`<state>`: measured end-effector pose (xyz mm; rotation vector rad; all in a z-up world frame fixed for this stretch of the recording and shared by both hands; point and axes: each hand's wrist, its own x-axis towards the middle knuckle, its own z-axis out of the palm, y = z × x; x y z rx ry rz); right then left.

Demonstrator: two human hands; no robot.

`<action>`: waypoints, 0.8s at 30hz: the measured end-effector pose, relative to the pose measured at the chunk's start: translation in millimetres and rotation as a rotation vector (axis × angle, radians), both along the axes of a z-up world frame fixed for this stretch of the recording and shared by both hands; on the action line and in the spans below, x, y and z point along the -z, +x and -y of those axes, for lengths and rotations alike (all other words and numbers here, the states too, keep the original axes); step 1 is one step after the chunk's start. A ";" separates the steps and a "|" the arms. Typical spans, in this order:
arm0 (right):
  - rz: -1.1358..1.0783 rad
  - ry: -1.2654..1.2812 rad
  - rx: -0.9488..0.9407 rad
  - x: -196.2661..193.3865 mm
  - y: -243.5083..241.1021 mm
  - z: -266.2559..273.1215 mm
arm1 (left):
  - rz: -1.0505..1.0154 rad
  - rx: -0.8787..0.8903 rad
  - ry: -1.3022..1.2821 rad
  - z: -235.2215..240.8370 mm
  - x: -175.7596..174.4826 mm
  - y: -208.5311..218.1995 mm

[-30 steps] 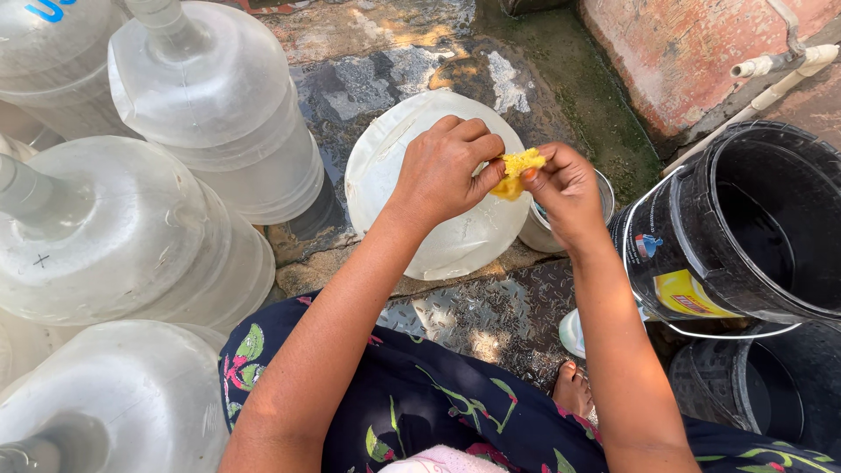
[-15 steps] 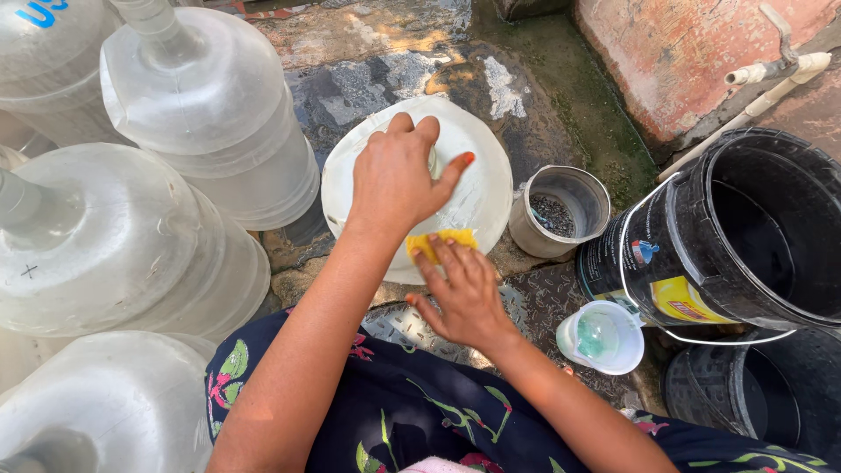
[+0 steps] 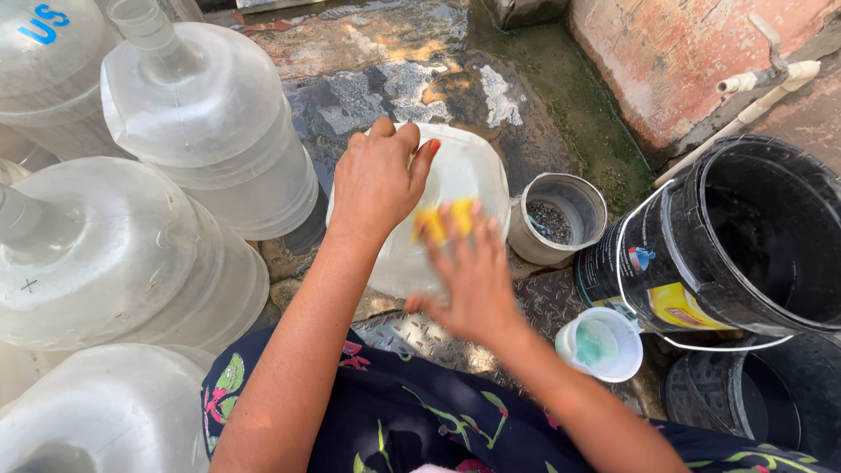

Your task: The person scrubs the exterior of a large plastic water jug using a toothbrush and a yellow sponge. They dip the sponge into a small bucket of soapy water and wipe the jug's surface, then place the cleaned jug aside.

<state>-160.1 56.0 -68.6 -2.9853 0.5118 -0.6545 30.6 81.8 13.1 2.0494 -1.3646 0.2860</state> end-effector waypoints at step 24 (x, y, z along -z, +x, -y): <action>0.209 0.103 0.064 -0.8 -43.4 28.5 | -0.219 0.139 -0.141 5.5 5.1 -3.6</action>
